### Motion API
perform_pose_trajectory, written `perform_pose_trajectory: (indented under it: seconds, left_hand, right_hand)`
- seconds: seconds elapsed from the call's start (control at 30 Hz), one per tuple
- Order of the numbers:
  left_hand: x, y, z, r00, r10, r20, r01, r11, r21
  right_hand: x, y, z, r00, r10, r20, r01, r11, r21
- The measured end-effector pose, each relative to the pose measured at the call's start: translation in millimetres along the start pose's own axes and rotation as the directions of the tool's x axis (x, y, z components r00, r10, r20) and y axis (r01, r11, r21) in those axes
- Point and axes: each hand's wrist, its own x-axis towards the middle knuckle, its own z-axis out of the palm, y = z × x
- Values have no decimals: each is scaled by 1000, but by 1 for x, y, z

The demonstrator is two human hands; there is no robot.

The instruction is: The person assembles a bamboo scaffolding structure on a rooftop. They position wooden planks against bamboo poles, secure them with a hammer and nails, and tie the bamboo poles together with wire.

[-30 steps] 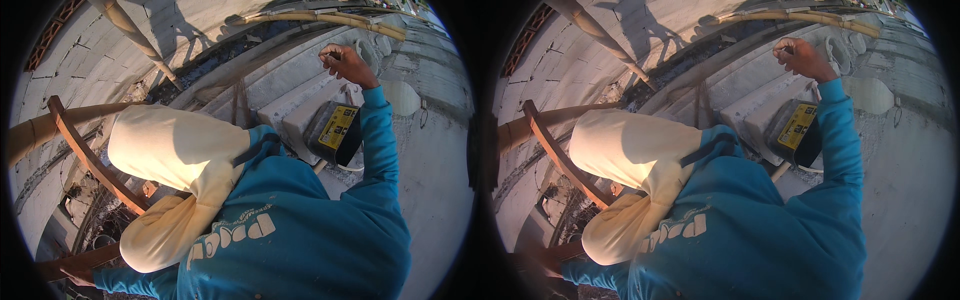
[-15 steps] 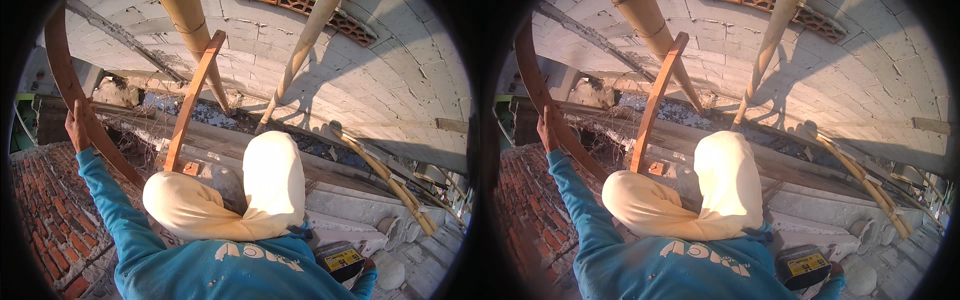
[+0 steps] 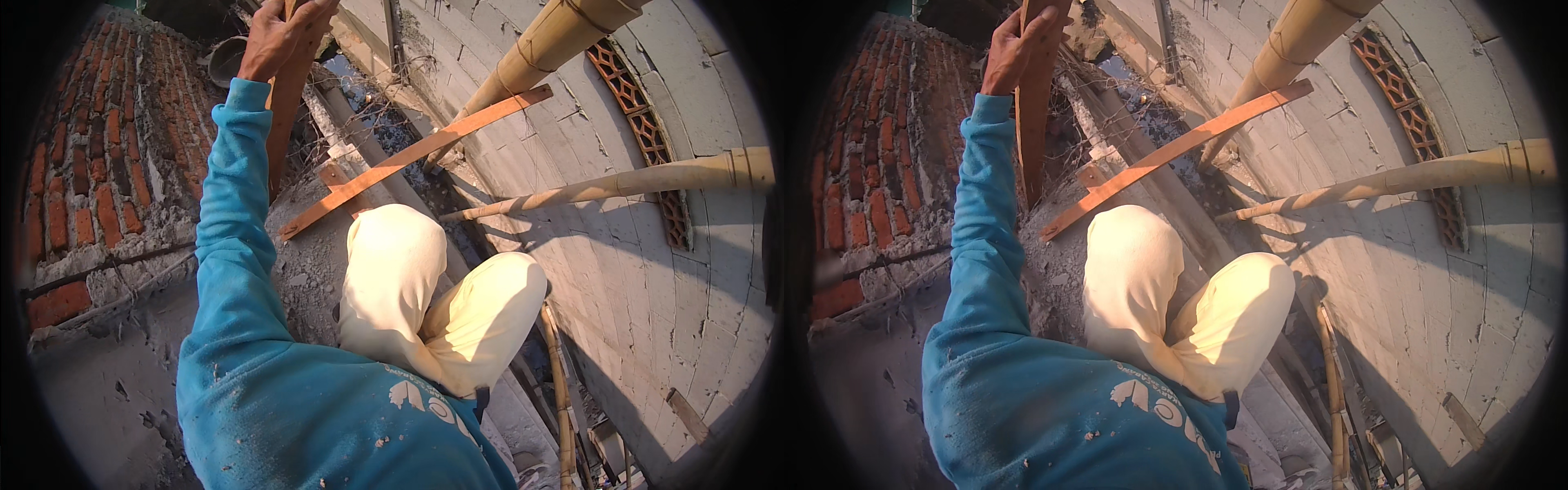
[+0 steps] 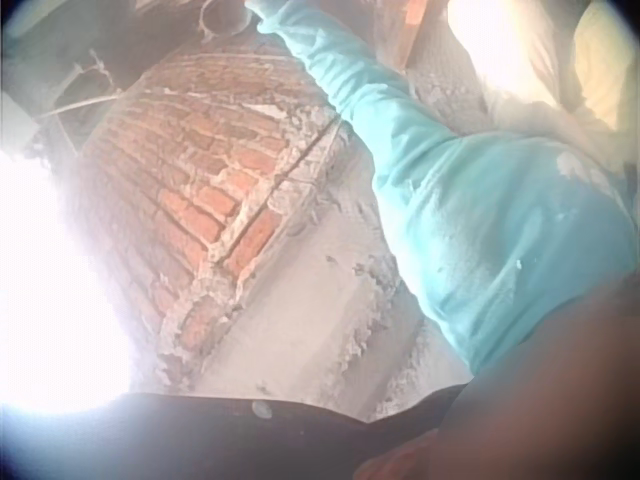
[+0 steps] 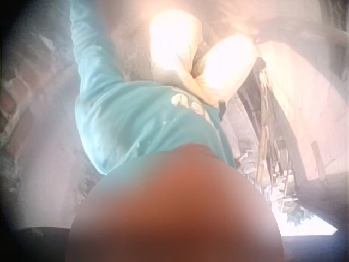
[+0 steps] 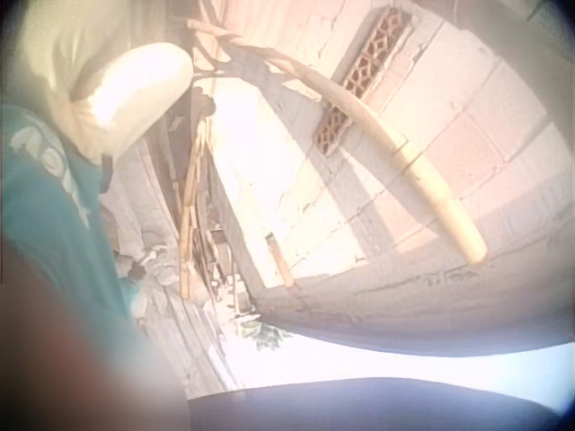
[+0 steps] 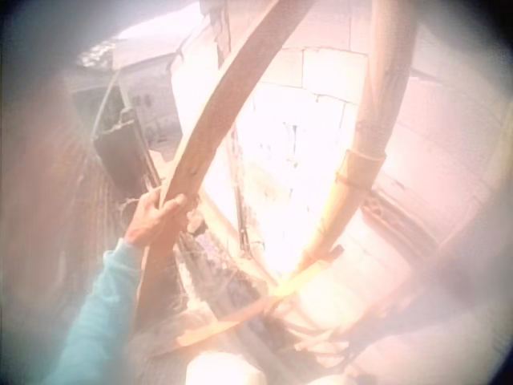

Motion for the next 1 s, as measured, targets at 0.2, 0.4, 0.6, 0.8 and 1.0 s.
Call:
perform_pose_trajectory:
  seconds: [0.2, 0.4, 0.6, 0.8, 1.0]
  left_hand:
    - [-1, 7, -6, 1000, -1, -2, 1, 976, 219]
    - [8, 17, -22, 978, -174, 115, 170, 985, 37]
    - [8, 18, -35, 951, -268, 152, 260, 963, 74]
    - [3, 37, -42, 926, -358, 117, 315, 906, 283]
    - [1, 81, -52, 869, -489, 75, 420, 809, 412]
  right_hand:
    - [52, -17, -71, 930, -123, -347, 189, 968, 163]
    - [3, -178, -211, 882, -439, -169, 460, 728, 508]
    - [-148, -311, -407, 759, -647, -73, 454, 445, 772]
    - [-197, -425, -632, 601, -671, -435, 200, -401, 894]
    - [-227, -513, -854, 336, -505, -795, 268, -758, 595]
